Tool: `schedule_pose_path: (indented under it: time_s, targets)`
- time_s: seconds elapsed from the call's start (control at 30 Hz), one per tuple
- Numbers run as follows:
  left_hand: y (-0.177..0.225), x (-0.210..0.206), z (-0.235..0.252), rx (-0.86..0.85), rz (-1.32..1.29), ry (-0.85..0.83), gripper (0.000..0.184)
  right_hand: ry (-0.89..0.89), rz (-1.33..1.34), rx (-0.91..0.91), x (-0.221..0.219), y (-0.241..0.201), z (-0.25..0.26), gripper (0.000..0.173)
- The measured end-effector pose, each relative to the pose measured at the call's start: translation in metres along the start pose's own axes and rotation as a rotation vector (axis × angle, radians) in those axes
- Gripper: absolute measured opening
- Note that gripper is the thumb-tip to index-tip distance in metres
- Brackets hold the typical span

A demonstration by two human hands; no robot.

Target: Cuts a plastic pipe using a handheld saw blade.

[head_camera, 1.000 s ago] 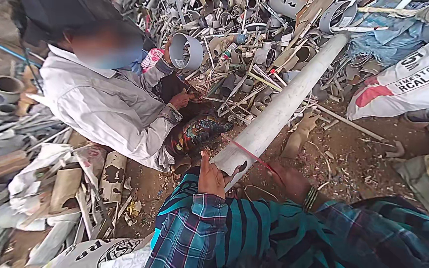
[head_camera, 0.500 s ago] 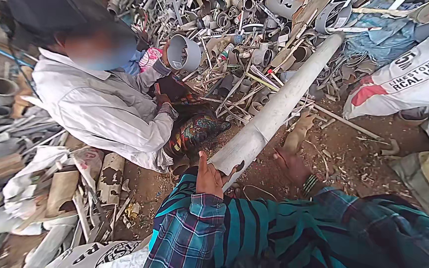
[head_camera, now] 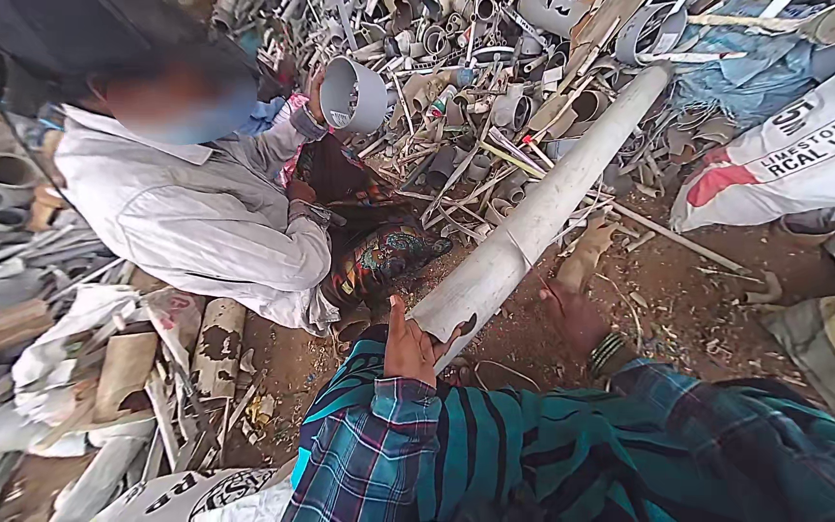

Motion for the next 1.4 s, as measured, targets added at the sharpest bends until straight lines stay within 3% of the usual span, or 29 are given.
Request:
schedule_pose_path:
  time_s: [0.1, 0.13, 0.27, 0.33, 0.4, 0.5, 0.57, 0.77, 0.83, 0.9, 1.0, 1.07, 1.2, 1.27, 1.4]
  targets:
    - [0.000, -0.001, -0.003, 0.014, 0.006, -0.015, 0.069, -0.009, 0.024, -0.204, 0.012, 0.015, 0.011, 0.043]
    - [0.000, -0.002, -0.004, 0.010, 0.009, -0.019, 0.068, 0.003, 0.048, -0.158, 0.009, 0.007, 0.004, 0.042]
    - [-0.001, -0.002, -0.003, -0.006, 0.019, -0.003, 0.068, -0.071, -0.037, 0.317, -0.019, -0.044, -0.045, 0.036]
    - [-0.002, -0.002, -0.002, -0.002, 0.011, -0.001, 0.068, -0.079, -0.065, 0.380, -0.021, -0.049, -0.048, 0.035]
    - [-0.003, -0.001, -0.001, 0.004, 0.019, 0.002, 0.068, -0.075, -0.044, 0.245, -0.014, -0.031, -0.030, 0.037]
    - [-0.001, -0.001, -0.002, 0.001, 0.016, 0.007, 0.068, -0.024, 0.026, -0.129, 0.008, 0.007, 0.007, 0.042]
    - [-0.002, -0.001, -0.003, 0.002, 0.010, -0.004, 0.067, -0.032, 0.043, -0.221, 0.015, 0.014, 0.012, 0.044]
    - [-0.001, -0.003, -0.005, 0.001, 0.047, -0.007, 0.063, -0.205, -0.093, 0.298, -0.015, -0.057, -0.050, 0.037]
    - [-0.002, -0.003, -0.004, -0.001, 0.085, -0.013, 0.049, -0.179, -0.090, 0.263, -0.009, -0.050, -0.042, 0.038]
    - [-0.005, 0.000, 0.001, -0.021, 0.093, -0.008, 0.029, -0.074, -0.017, 0.086, 0.002, -0.024, -0.016, 0.040]
    - [-0.006, 0.003, 0.001, -0.061, 0.122, -0.051, 0.027, -0.054, 0.003, -0.180, 0.022, 0.002, 0.009, 0.043]
    - [-0.005, 0.001, -0.001, -0.117, 0.181, -0.119, 0.026, -0.062, 0.017, -0.118, 0.021, -0.011, 0.001, 0.042]
    - [0.006, -0.015, -0.009, -0.231, 0.235, -0.200, 0.025, -0.045, -0.071, 0.352, 0.012, -0.063, -0.033, 0.037]
    - [0.020, -0.030, -0.014, -0.300, 0.266, -0.227, 0.023, 0.001, -0.002, 0.315, 0.027, -0.059, -0.017, 0.037]
    - [0.056, -0.062, -0.019, -0.437, 0.353, -0.235, 0.015, 0.089, 0.102, -0.019, 0.075, -0.027, 0.043, 0.042]
Point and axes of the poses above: each hand's wrist, its own z-axis towards the middle knuckle, its own x-axis out of the back of the hand, y = z × x, the point moved 4 cm from there along z, towards the middle knuckle, and after that the axes turned 14 degrees about -z, right-handed, at the moved point
